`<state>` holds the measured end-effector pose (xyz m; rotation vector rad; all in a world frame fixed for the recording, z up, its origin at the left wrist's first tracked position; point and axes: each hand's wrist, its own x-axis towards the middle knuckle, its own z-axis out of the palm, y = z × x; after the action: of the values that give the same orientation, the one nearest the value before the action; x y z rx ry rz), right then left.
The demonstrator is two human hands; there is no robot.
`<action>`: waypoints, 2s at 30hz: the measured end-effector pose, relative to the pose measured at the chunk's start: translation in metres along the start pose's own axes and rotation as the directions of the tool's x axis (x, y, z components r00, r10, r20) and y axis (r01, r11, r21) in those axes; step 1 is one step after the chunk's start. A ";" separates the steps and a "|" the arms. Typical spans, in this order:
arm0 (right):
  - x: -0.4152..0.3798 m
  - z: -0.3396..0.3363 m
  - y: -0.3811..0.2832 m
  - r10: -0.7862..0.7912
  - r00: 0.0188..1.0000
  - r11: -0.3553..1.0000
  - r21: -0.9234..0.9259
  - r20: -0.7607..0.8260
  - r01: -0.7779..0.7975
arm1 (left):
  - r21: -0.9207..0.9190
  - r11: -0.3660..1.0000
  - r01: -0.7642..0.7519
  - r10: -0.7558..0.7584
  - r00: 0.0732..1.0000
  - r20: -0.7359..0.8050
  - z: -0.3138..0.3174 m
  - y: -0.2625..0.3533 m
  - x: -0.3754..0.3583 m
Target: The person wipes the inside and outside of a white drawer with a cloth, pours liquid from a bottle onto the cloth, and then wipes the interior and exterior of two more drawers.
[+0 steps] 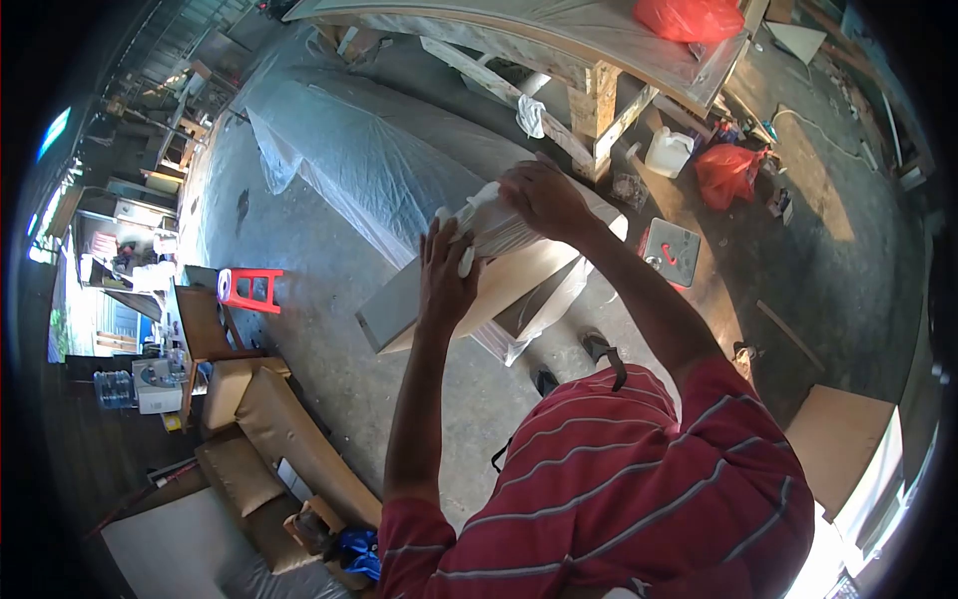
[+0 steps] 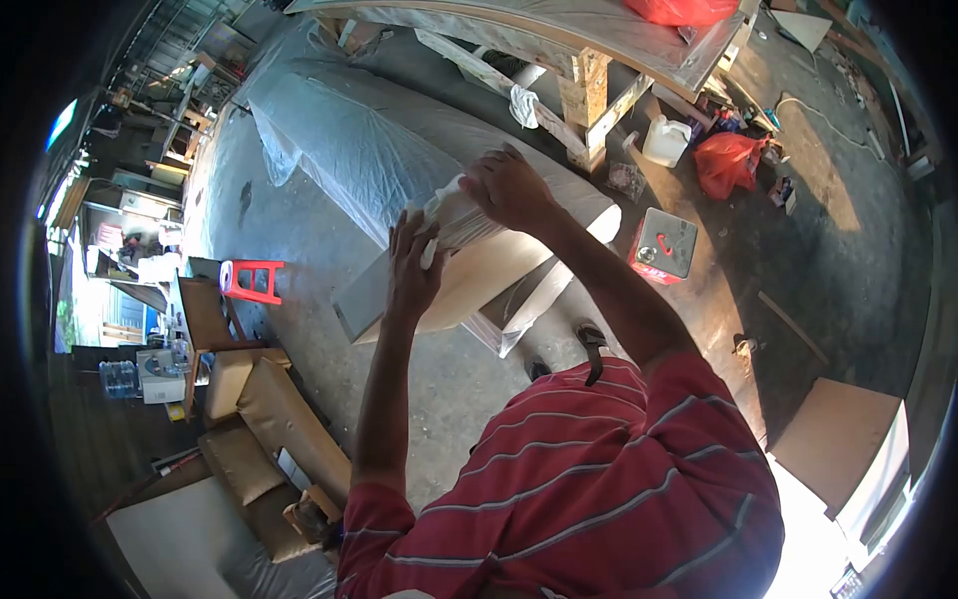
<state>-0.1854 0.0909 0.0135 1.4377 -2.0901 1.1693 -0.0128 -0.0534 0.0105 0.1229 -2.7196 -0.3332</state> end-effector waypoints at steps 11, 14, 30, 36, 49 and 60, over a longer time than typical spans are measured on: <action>-0.001 0.002 0.012 0.074 0.990 0.995 0.065 0.118 -0.082 | -0.003 0.985 0.173 -0.173 0.985 0.004 -0.071 -0.079 -0.120; -0.002 0.005 0.016 -0.034 0.995 0.999 -0.020 0.093 0.036 | 0.156 0.935 0.318 -0.285 0.937 -0.200 -0.109 -0.129 -0.164; 0.003 -0.007 0.026 0.097 0.980 0.930 0.334 0.174 -0.151 | -0.146 0.989 -0.026 0.003 0.987 -0.159 0.049 0.087 0.044; -0.003 -0.020 0.033 -0.105 0.948 0.951 0.308 0.301 0.007 | -0.388 0.921 -0.031 0.061 0.996 0.066 0.047 0.053 0.046; -0.010 0.043 -0.023 0.115 0.930 0.949 -0.314 0.350 0.000 | 0.067 0.965 0.255 -0.263 0.940 0.215 -0.067 -0.061 -0.058; 0.021 0.053 -0.108 -0.077 0.796 0.972 -0.135 0.601 0.195 | 0.063 0.968 0.244 -0.251 0.955 0.160 -0.070 -0.059 -0.077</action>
<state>-0.0892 0.0209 0.0424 2.0044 -2.3428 0.4625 0.0878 -0.1151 0.0301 0.4711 -2.8820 -0.3705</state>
